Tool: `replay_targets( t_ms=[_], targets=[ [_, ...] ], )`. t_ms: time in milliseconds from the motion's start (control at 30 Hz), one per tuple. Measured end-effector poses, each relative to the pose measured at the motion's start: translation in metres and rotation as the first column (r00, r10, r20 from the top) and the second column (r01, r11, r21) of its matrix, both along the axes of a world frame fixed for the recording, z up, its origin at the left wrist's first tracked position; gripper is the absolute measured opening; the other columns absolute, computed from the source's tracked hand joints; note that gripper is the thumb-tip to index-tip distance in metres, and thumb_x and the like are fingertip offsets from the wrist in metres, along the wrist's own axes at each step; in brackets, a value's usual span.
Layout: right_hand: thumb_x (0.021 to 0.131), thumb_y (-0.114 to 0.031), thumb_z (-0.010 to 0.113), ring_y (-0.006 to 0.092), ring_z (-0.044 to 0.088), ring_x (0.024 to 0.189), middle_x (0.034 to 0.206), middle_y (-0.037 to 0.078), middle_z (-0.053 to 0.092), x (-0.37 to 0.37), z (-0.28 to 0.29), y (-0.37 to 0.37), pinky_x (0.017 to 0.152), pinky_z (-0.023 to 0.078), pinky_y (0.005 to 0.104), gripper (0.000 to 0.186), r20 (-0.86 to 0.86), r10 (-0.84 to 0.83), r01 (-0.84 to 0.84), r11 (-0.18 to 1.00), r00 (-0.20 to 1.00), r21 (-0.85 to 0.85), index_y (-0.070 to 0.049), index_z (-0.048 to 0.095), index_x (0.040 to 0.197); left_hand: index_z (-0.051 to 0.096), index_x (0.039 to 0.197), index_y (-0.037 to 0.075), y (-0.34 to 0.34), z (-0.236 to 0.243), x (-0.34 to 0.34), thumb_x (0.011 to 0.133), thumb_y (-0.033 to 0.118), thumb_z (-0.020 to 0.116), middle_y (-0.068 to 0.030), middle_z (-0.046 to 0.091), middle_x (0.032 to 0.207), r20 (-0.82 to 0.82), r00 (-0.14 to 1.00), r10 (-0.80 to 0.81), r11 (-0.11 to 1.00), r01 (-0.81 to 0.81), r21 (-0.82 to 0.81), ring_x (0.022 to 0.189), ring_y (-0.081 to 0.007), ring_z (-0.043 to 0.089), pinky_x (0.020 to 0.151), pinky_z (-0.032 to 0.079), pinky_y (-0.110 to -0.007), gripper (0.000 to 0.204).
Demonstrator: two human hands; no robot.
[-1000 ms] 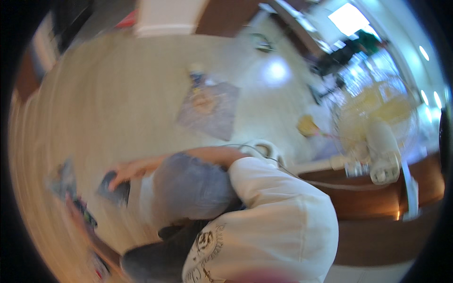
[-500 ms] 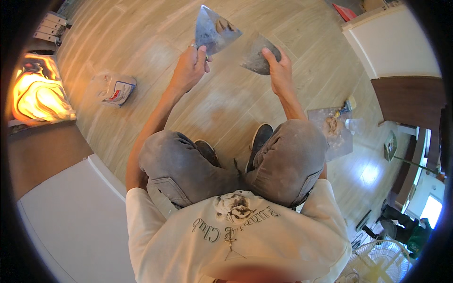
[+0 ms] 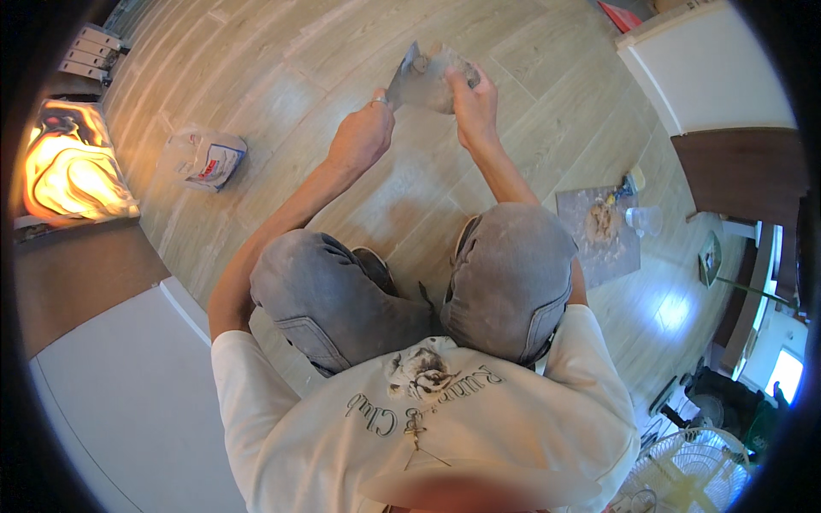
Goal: The person sits on the floor and uses a putty knife to apply a filler substance from a plastic bag onto the wooden floor. They spread the material into gaps between floorboards and smooth it with the tool.
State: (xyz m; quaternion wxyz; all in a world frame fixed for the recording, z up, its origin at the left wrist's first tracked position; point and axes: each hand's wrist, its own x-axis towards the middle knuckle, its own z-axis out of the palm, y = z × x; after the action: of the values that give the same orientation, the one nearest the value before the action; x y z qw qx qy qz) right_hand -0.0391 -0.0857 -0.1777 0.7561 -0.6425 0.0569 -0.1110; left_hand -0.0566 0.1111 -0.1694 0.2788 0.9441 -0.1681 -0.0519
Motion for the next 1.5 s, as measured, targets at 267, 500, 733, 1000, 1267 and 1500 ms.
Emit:
replay_targets(
  t_ms=[267, 500, 733, 1000, 1267, 1500],
  targets=[
    [0.097, -0.018, 0.065, 0.0168, 0.063, 0.103, 0.112, 0.011, 0.070, -0.009, 0.052, -0.015, 0.092, 0.048, 0.0301, 0.034, 0.176, 0.052, -0.049, 0.999, 0.983, -0.024, 0.005, 0.065, 0.122, 0.054, 0.104, -0.007, 0.019, -0.008, -0.012, 0.109, 0.030, 0.041, -0.0141, 0.066, 0.073, -0.402, 0.906, -0.132, 0.840, -0.113, -0.530, 0.059, -0.0213, 0.067, 0.058, 0.053, -0.037, 0.040],
    [0.103, -0.013, 0.059, 0.0222, 0.061, 0.113, 0.124, 0.011, 0.067, -0.030, 0.063, -0.068, 0.099, 0.047, 0.0337, 0.028, 0.392, 0.436, -0.093, 0.755, 0.810, -0.649, -0.007, 0.066, 0.128, 0.057, 0.094, 0.006, 0.034, 0.021, -0.008, 0.109, 0.044, 0.041, -0.0034, 0.063, 0.075, -0.499, 0.775, -0.388, 0.661, -0.144, -0.737, 0.054, -0.0098, 0.059, 0.052, 0.050, -0.024, 0.044],
    [0.094, -0.001, 0.059, 0.0308, 0.060, 0.121, 0.136, 0.008, 0.063, -0.026, 0.077, -0.084, 0.099, 0.051, 0.0429, 0.045, 0.288, 0.775, -0.090, 0.404, 0.562, -0.910, -0.018, 0.064, 0.135, 0.058, 0.091, 0.006, 0.033, 0.035, -0.013, 0.109, 0.044, 0.043, -0.0037, 0.061, 0.072, -0.505, 0.706, -0.497, 0.586, -0.156, -0.795, 0.049, -0.0082, 0.056, 0.047, 0.048, -0.023, 0.045],
    [0.091, 0.006, 0.058, 0.0298, 0.062, 0.118, 0.136, 0.008, 0.063, -0.016, 0.077, -0.124, 0.098, 0.052, 0.0416, 0.051, 0.084, 0.771, 0.034, 0.081, 0.632, -0.996, -0.017, 0.062, 0.136, 0.056, 0.091, 0.006, 0.036, 0.037, -0.014, 0.108, 0.044, 0.044, -0.0043, 0.060, 0.069, -0.505, 0.702, -0.501, 0.582, -0.158, -0.797, 0.045, -0.0085, 0.053, 0.042, 0.046, -0.024, 0.044],
    [0.094, -0.006, 0.066, 0.0241, 0.064, 0.118, 0.128, 0.008, 0.066, -0.020, -0.008, -0.160, 0.097, 0.052, 0.0364, 0.033, -0.153, 0.008, 0.016, 0.988, 0.988, 0.155, -0.005, 0.065, 0.127, 0.060, 0.092, 0.005, 0.050, 0.045, -0.003, 0.105, 0.052, 0.049, -0.0032, 0.060, 0.066, -0.473, 0.874, -0.111, 0.717, -0.260, -0.647, 0.052, -0.0091, 0.056, 0.051, 0.046, -0.026, 0.050],
    [0.094, -0.004, 0.065, 0.0221, 0.068, 0.110, 0.118, 0.005, 0.072, 0.029, 0.055, -0.100, 0.093, 0.054, 0.0353, 0.028, 0.308, 0.406, -0.167, 0.796, 0.861, -0.582, -0.010, 0.069, 0.121, 0.063, 0.086, 0.007, 0.127, 0.048, 0.001, 0.107, 0.049, 0.044, -0.0003, 0.060, 0.067, -0.308, 0.935, 0.176, 0.748, -0.330, -0.575, 0.054, -0.0080, 0.056, 0.053, 0.045, -0.025, 0.052]
  ],
)
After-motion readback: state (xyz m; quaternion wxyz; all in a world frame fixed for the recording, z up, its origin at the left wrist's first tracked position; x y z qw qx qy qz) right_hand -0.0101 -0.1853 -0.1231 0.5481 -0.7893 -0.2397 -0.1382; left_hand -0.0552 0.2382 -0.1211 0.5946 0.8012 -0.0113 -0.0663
